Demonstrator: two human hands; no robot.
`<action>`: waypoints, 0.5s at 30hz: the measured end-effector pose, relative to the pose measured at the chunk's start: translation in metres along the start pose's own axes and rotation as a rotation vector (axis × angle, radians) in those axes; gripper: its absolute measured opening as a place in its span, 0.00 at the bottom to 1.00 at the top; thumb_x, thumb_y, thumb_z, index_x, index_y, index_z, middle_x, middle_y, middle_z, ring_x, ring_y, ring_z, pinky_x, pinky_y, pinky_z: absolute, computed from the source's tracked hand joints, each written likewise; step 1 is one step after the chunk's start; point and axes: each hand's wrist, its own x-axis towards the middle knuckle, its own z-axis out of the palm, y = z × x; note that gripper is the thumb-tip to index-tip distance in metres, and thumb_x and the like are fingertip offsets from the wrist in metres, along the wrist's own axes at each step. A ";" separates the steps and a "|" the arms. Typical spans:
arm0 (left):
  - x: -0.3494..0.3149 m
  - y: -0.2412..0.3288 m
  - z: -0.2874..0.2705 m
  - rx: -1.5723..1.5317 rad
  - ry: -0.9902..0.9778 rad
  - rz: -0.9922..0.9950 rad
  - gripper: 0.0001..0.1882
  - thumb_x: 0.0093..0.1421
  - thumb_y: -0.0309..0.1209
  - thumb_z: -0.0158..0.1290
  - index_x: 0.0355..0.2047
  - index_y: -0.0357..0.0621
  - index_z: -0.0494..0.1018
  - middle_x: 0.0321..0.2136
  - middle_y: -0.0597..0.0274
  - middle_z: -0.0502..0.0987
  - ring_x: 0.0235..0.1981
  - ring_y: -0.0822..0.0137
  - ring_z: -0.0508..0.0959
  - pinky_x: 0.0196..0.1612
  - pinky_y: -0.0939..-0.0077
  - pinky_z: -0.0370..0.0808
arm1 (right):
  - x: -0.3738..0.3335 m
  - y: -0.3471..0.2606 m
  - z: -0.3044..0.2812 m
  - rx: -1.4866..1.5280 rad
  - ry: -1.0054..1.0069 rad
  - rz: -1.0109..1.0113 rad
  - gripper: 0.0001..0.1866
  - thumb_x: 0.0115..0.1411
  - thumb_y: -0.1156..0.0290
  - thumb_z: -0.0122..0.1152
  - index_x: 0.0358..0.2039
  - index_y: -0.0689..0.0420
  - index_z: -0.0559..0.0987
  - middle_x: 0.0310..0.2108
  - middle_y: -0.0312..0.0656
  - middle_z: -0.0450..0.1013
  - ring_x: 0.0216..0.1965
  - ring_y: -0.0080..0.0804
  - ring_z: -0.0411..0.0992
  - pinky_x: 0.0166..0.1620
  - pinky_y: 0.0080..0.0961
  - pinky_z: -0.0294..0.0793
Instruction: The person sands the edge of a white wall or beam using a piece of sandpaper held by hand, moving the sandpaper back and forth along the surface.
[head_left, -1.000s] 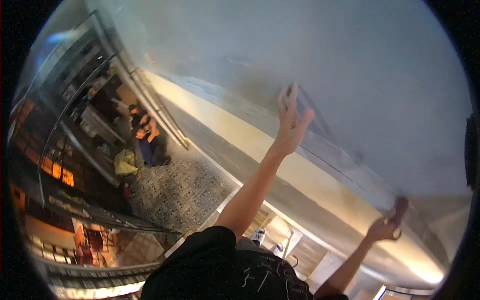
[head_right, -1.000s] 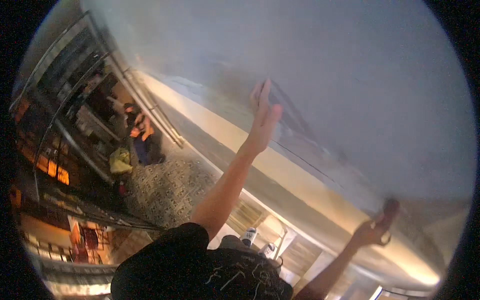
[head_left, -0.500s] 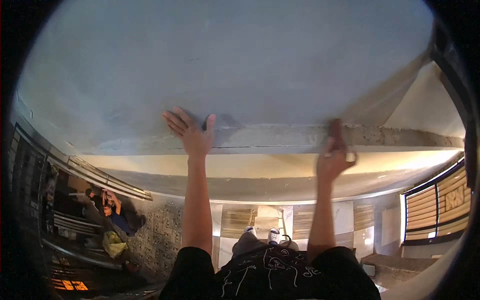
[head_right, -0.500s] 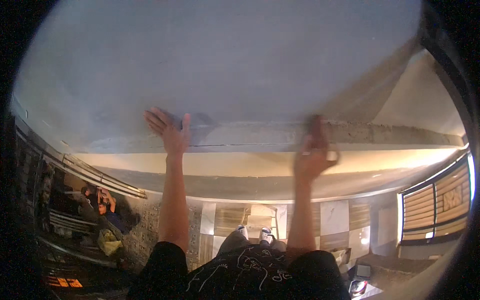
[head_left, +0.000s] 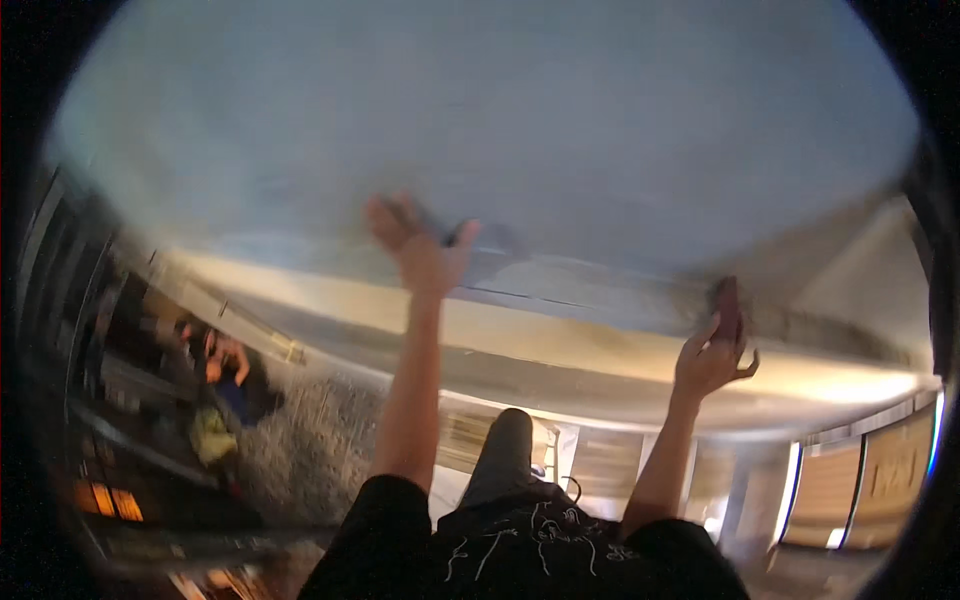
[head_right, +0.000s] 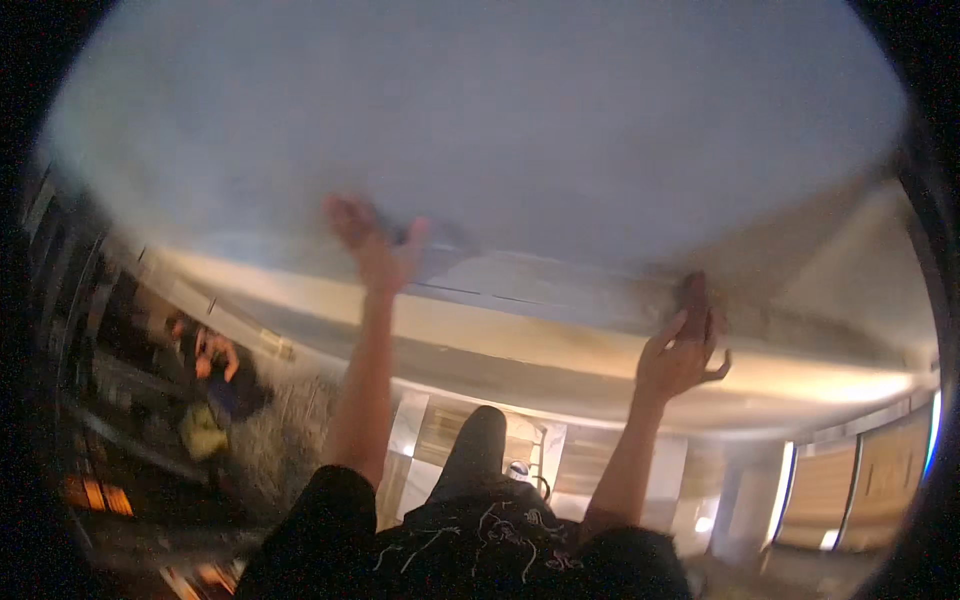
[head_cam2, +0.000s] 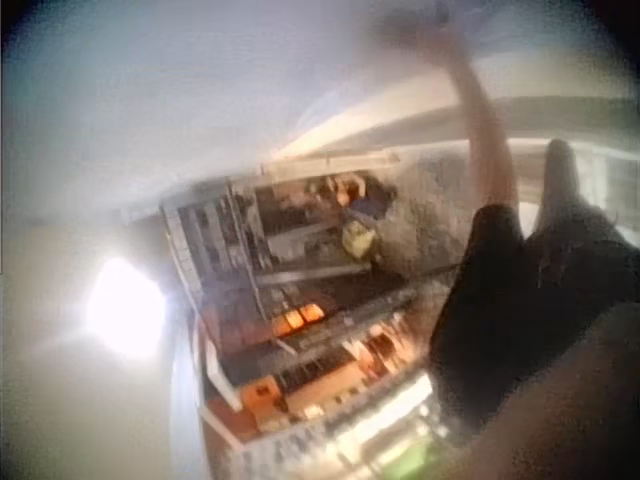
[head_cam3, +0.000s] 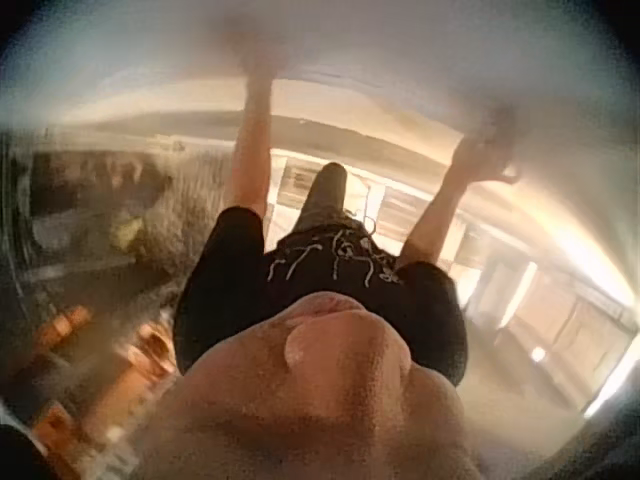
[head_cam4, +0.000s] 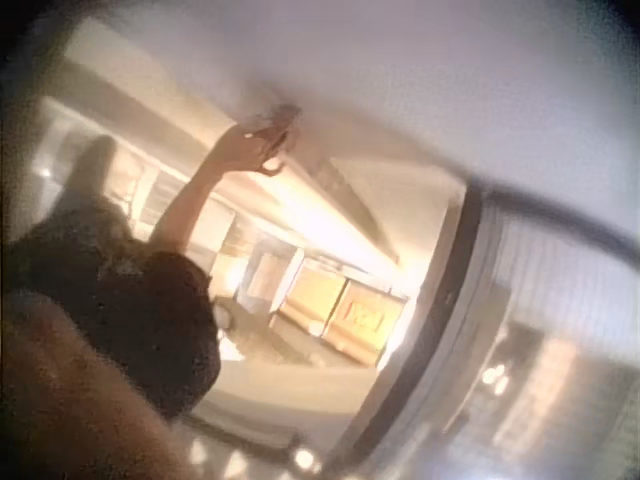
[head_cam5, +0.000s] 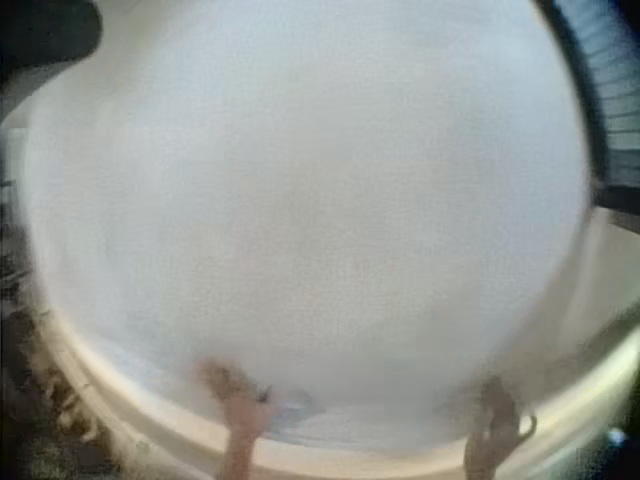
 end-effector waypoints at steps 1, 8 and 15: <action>-0.003 -0.009 0.003 -0.010 0.067 0.029 0.60 0.48 0.63 0.56 0.65 0.32 0.41 0.65 0.29 0.37 0.67 0.36 0.35 0.65 0.41 0.35 | -0.016 -0.036 -0.001 0.088 -0.022 -0.054 0.19 0.65 0.61 0.48 0.44 0.62 0.78 0.44 0.48 0.76 0.48 0.34 0.73 0.61 0.40 0.45; 0.004 0.023 0.001 0.008 -0.020 -0.061 0.59 0.49 0.67 0.50 0.66 0.33 0.41 0.65 0.30 0.35 0.67 0.35 0.35 0.63 0.34 0.35 | -0.017 0.012 0.031 0.776 -0.233 -0.179 0.20 0.67 0.67 0.40 0.49 0.70 0.73 0.50 0.56 0.70 0.52 0.43 0.70 0.55 0.38 0.69; -0.006 0.024 -0.011 0.034 -0.088 -0.160 0.61 0.47 0.70 0.48 0.66 0.35 0.43 0.66 0.33 0.34 0.68 0.39 0.32 0.63 0.33 0.34 | -0.014 -0.039 -0.022 0.503 -0.097 0.233 0.23 0.68 0.63 0.40 0.38 0.68 0.80 0.38 0.53 0.77 0.43 0.38 0.76 0.46 0.28 0.75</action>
